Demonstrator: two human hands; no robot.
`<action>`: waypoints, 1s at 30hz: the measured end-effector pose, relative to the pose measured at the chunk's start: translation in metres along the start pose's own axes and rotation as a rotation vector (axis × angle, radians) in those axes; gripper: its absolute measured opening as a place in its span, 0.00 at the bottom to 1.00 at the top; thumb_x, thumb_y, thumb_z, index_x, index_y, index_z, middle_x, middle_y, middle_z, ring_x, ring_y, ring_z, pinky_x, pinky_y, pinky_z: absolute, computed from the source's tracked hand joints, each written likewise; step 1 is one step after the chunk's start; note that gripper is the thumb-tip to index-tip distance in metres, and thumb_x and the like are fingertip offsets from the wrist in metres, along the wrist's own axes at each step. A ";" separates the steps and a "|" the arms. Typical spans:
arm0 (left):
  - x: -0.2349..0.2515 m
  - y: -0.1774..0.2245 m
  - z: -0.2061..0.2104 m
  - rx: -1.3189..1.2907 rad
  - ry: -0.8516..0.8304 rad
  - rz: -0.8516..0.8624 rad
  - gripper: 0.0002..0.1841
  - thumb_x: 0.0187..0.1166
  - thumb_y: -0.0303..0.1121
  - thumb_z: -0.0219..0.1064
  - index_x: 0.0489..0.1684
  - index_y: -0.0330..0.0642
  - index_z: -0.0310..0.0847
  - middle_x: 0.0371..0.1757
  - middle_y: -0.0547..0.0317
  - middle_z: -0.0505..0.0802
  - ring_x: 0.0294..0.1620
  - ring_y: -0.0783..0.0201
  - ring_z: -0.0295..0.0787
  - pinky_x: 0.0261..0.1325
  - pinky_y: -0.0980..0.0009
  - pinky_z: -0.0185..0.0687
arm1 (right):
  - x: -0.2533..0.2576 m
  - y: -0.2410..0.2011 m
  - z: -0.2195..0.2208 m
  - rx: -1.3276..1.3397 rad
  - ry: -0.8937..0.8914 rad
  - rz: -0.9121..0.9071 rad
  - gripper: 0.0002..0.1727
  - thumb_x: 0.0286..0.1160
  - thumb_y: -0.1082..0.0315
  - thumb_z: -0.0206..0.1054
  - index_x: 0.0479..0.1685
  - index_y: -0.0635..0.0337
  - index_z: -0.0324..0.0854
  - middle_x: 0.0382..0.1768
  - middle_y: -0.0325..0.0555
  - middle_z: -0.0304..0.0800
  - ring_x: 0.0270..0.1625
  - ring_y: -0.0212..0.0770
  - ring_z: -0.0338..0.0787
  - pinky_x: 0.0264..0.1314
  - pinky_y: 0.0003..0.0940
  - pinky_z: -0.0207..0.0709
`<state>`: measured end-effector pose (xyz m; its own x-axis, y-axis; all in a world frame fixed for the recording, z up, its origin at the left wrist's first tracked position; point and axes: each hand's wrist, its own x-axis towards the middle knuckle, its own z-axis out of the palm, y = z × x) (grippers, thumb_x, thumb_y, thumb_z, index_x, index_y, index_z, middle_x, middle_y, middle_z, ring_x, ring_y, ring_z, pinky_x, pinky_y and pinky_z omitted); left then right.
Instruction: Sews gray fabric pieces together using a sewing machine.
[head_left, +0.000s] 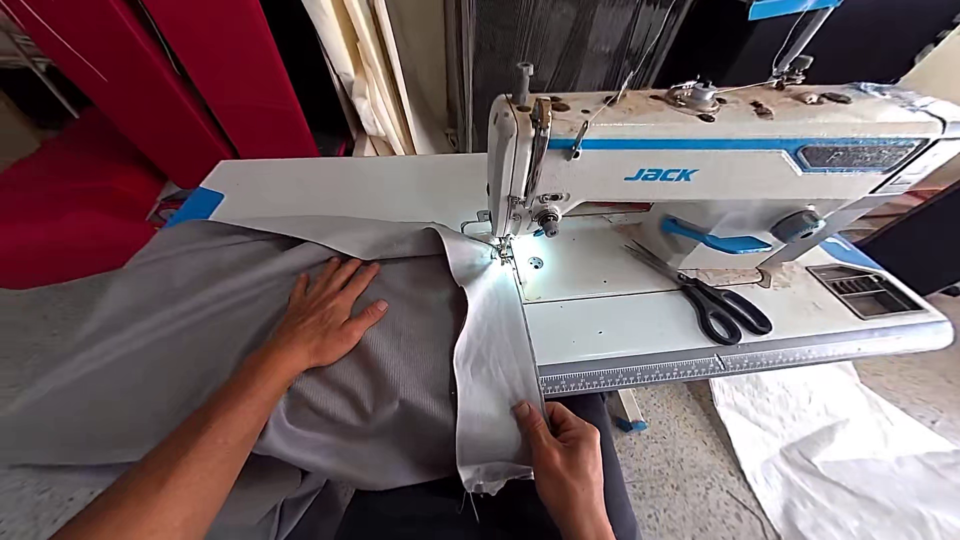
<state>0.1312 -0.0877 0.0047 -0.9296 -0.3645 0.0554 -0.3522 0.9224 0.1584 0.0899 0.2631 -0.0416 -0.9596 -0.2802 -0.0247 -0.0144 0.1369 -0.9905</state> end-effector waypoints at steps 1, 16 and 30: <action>0.000 0.000 0.001 0.001 0.009 0.001 0.43 0.81 0.72 0.35 0.94 0.60 0.58 0.95 0.57 0.62 0.97 0.45 0.44 0.87 0.24 0.35 | 0.000 0.000 0.000 0.006 -0.002 -0.002 0.14 0.76 0.59 0.71 0.24 0.56 0.87 0.15 0.36 0.86 0.17 0.29 0.85 0.19 0.27 0.80; -0.001 -0.004 0.004 -0.016 0.066 0.032 0.44 0.79 0.73 0.36 0.92 0.59 0.63 0.93 0.58 0.65 0.96 0.46 0.48 0.87 0.25 0.39 | -0.004 0.001 0.007 -0.044 0.048 -0.115 0.14 0.80 0.63 0.65 0.24 0.55 0.86 0.12 0.31 0.81 0.14 0.23 0.79 0.15 0.21 0.72; -0.006 0.115 -0.035 -0.198 0.379 0.565 0.16 0.84 0.39 0.58 0.52 0.48 0.94 0.56 0.61 0.95 0.62 0.61 0.90 0.68 0.57 0.84 | -0.013 -0.013 0.010 -0.229 0.118 -0.175 0.12 0.79 0.61 0.68 0.28 0.52 0.90 0.15 0.28 0.86 0.15 0.22 0.82 0.15 0.23 0.74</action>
<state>0.1003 0.0159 0.0569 -0.8498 0.1104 0.5154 0.2324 0.9561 0.1784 0.1050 0.2557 -0.0300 -0.9628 -0.2076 0.1731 -0.2326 0.3105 -0.9217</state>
